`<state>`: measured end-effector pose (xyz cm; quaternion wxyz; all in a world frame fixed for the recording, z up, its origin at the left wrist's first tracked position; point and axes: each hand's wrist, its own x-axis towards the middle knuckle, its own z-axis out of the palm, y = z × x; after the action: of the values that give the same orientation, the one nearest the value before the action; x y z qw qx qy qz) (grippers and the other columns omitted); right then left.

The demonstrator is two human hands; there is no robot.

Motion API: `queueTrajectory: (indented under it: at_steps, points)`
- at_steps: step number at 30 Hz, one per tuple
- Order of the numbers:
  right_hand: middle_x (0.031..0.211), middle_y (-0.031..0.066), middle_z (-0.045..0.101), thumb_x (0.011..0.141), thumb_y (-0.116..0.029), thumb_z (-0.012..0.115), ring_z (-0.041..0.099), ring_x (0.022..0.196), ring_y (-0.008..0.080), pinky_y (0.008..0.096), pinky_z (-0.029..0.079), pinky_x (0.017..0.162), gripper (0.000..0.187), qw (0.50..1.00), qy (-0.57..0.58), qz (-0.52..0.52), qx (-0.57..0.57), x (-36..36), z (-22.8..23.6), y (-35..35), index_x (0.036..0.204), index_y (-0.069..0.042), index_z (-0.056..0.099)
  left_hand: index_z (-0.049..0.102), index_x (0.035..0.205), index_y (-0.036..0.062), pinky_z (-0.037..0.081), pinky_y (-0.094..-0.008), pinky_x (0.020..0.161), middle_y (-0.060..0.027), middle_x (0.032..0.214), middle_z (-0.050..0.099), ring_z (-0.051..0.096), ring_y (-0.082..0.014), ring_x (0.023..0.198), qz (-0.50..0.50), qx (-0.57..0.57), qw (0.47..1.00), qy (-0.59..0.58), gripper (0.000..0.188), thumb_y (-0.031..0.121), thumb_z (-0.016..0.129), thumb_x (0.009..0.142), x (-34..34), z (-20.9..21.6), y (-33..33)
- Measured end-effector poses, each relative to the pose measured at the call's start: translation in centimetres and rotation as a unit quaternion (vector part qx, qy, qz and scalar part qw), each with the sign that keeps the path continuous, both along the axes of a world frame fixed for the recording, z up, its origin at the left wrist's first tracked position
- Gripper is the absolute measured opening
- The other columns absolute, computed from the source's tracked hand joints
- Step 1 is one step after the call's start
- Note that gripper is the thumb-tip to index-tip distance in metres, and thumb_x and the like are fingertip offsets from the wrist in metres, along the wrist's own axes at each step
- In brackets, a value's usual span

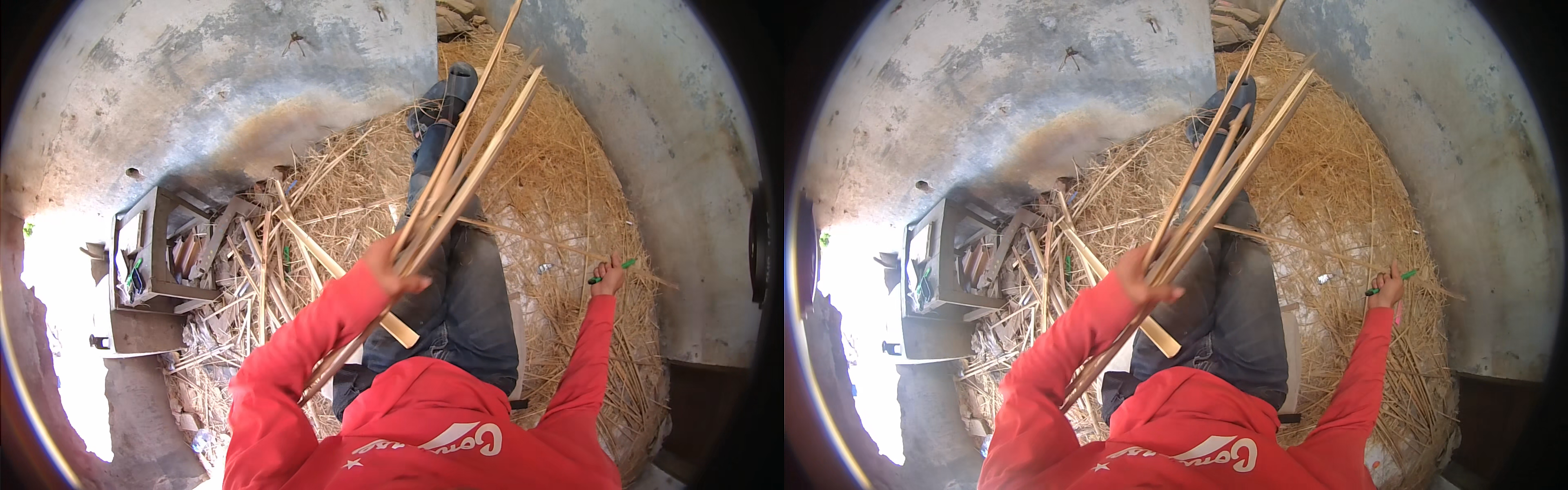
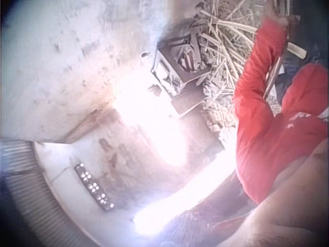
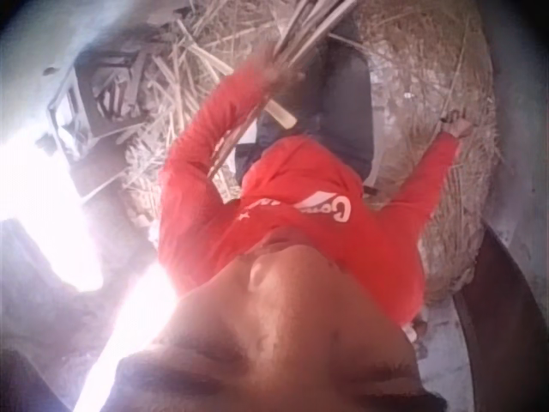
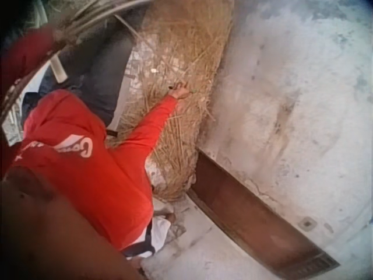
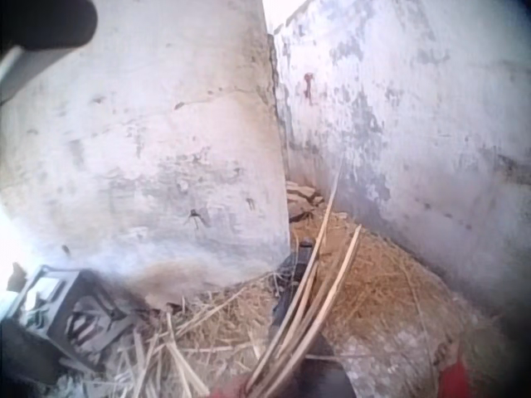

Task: The person strips thin layers of wood using a small tool, holding the long wood strips by hand and pulling the tool along their length while sitting on a floor covered in straw.

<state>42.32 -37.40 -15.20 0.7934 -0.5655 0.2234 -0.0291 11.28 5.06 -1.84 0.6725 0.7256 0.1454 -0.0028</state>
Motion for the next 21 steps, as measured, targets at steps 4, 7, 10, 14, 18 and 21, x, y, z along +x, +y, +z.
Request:
queueTrajectory:
  at_steps: [4, 7, 10, 14, 18, 21]
  points:
    - [0.059, -0.0039, 0.026, 0.104, -0.020, 0.051, 0.027, 0.047, 0.0098, 0.0290, 0.025, 0.045, 0.032, 0.998, 0.026, -0.065, 0.006, -1.5, -0.2, -0.1, 0.127, 0.002, 0.055, 0.040, 0.148, 0.0016, 0.054, -0.0308, 0.079, -0.0111, 0.106, 0.065, 0.067, -0.0207, 0.087, 0.010, 0.086, 0.990, -0.114, 0.097, 0.008, 0.087, 0.064, 12.7, 0.3, -2.6]
    - [0.061, -0.0033, 0.027, 0.104, -0.022, 0.049, 0.028, 0.048, 0.0103, 0.0298, 0.025, 0.045, 0.044, 0.994, 0.055, -0.098, 0.001, -3.7, -1.3, -0.5, 0.140, 0.004, 0.048, 0.037, 0.148, -0.0033, 0.048, -0.0363, 0.097, -0.0212, 0.121, 0.061, 0.062, -0.0303, 0.109, -0.011, 0.012, 0.999, -0.040, 0.104, 0.018, 0.090, 0.061, 23.1, 1.4, -4.9]
    - [0.063, -0.0033, 0.028, 0.105, -0.020, 0.041, 0.027, 0.049, 0.0108, 0.0309, 0.024, 0.045, 0.043, 0.985, 0.084, -0.143, 0.035, -6.6, -3.7, -0.6, 0.140, 0.004, 0.049, 0.025, 0.152, -0.0053, 0.037, -0.0450, 0.111, -0.0309, 0.144, 0.041, 0.042, -0.0394, 0.135, 0.031, 0.035, 0.997, -0.056, 0.113, 0.049, 0.081, 0.070, 30.7, 2.6, -8.0]
    - [0.063, -0.0031, 0.027, 0.105, -0.020, 0.040, 0.025, 0.049, 0.0109, 0.0312, 0.023, 0.045, 0.044, 0.975, 0.120, -0.179, 0.058, -9.9, -7.5, -0.9, 0.142, 0.003, 0.047, 0.015, 0.155, -0.0036, 0.024, -0.0510, 0.118, -0.0344, 0.157, 0.019, 0.020, -0.0453, 0.147, -0.049, 0.168, 0.982, 0.068, 0.123, 0.079, 0.059, 0.076, 33.9, 0.9, -10.1]
    - [0.063, -0.0023, 0.027, 0.105, -0.020, 0.038, 0.027, 0.049, 0.0114, 0.0308, 0.024, 0.045, 0.045, 0.966, 0.171, -0.177, 0.075, -11.1, -9.5, -1.2, 0.142, 0.003, 0.044, 0.020, 0.154, -0.0037, 0.018, -0.0527, 0.119, -0.0329, 0.158, 0.017, 0.017, -0.0464, 0.148, -0.016, 0.373, 0.927, -0.044, 0.110, 0.075, 0.053, 0.084, 24.6, -6.1, -5.9]
    - [0.063, -0.0014, 0.028, 0.105, -0.021, 0.031, 0.029, 0.050, 0.0122, 0.0296, 0.026, 0.045, 0.051, 0.971, 0.171, -0.153, 0.072, -10.5, -9.8, -1.2, 0.152, 0.001, 0.033, 0.029, 0.151, -0.0044, 0.014, -0.0534, 0.120, -0.0320, 0.157, 0.020, 0.015, -0.0460, 0.148, 0.210, 0.441, 0.872, 0.038, 0.104, 0.065, 0.065, 0.082, 12.6, -11.0, 2.4]
